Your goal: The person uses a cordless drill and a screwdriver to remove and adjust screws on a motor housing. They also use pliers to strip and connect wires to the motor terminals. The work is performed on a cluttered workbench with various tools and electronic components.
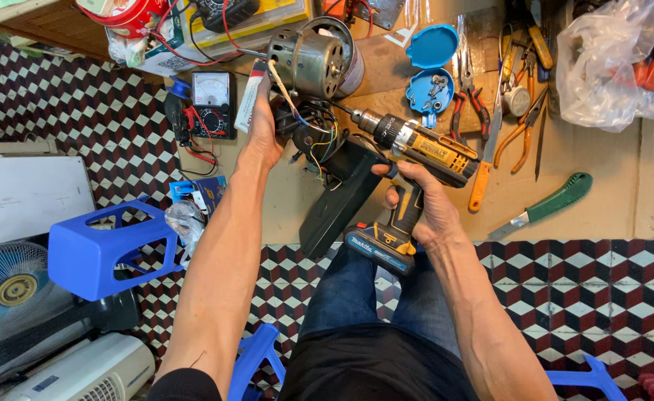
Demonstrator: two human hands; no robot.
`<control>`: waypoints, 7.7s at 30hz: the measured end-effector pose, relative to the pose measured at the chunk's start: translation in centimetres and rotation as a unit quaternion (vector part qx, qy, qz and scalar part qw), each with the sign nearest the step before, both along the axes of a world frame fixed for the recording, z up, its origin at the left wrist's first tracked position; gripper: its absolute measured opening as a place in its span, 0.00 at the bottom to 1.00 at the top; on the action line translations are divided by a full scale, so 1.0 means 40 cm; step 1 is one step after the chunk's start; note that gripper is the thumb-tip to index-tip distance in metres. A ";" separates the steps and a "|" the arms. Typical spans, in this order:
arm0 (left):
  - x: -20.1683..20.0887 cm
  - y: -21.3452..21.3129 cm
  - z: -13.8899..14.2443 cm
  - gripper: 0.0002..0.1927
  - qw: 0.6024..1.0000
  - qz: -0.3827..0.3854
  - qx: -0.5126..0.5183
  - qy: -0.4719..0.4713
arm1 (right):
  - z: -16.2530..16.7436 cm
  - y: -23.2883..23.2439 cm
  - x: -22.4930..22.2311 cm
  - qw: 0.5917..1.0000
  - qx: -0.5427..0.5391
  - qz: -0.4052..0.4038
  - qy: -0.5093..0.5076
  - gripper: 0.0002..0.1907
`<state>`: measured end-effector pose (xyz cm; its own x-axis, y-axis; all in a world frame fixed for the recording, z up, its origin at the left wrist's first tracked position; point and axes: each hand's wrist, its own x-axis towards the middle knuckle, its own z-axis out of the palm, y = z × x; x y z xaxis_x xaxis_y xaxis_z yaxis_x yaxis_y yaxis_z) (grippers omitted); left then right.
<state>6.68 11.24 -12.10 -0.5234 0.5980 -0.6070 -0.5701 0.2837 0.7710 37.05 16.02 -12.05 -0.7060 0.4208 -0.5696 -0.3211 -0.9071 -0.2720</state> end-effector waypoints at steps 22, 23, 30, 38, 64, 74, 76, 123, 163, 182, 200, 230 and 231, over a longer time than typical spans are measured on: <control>-0.033 -0.017 -0.047 0.11 0.988 -0.031 0.118 -0.092 | -0.092 -0.008 0.025 0.998 0.024 0.014 0.051 0.21; -0.038 -0.017 -0.055 0.12 0.989 -0.039 0.111 -0.091 | -0.091 0.000 0.023 0.998 0.045 0.015 0.035 0.20; -0.033 -0.041 -0.129 0.09 0.961 0.007 0.230 -0.152 | -0.081 0.034 -0.001 0.994 0.100 0.034 0.030 0.20; -0.069 -0.063 -0.176 0.10 0.983 -0.098 0.153 0.014 | -0.086 0.043 0.009 0.993 0.118 0.022 0.017 0.21; -0.050 -0.040 -0.248 0.13 0.935 -0.044 0.310 -0.167 | -0.081 0.071 -0.034 0.987 0.160 0.027 0.013 0.22; -0.055 -0.036 -0.256 0.12 0.953 -0.061 0.282 -0.096 | -0.080 0.067 -0.042 0.988 0.154 0.017 -0.004 0.23; -0.064 -0.038 -0.246 0.13 0.952 -0.082 0.286 -0.075 | -0.081 0.067 -0.037 0.987 0.161 0.016 0.013 0.22; -0.075 -0.094 0.036 0.16 0.976 0.057 0.005 0.212 | -0.138 0.268 0.122 0.958 -0.021 -0.241 -0.153 0.21; 0.046 -0.108 -0.057 0.35 0.990 -0.039 0.105 0.091 | 0.208 0.263 -0.876 0.217 0.736 0.531 -0.360 0.17; 0.066 -0.060 0.189 0.27 0.932 -0.054 -0.164 0.320 | 0.411 0.311 -0.612 0.553 0.759 0.289 -0.185 0.12; 0.150 0.027 0.123 0.31 0.916 -0.040 -0.214 0.336 | 0.270 0.424 -0.574 0.526 0.779 0.305 -0.157 0.13; 0.151 -0.068 0.306 0.37 0.897 -0.112 -0.172 0.392 | 0.182 0.360 -0.047 0.723 0.550 0.166 -0.384 0.36; 0.135 -0.057 0.320 0.37 0.908 -0.088 -0.155 0.380 | 0.204 0.386 -0.087 0.720 0.564 0.153 -0.375 0.37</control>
<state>12.09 8.98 0.72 -0.7745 0.5747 -0.2645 0.1674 0.5894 0.7903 33.55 31.44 -3.91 -0.5364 0.8040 -0.2567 0.4677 0.0299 -0.8834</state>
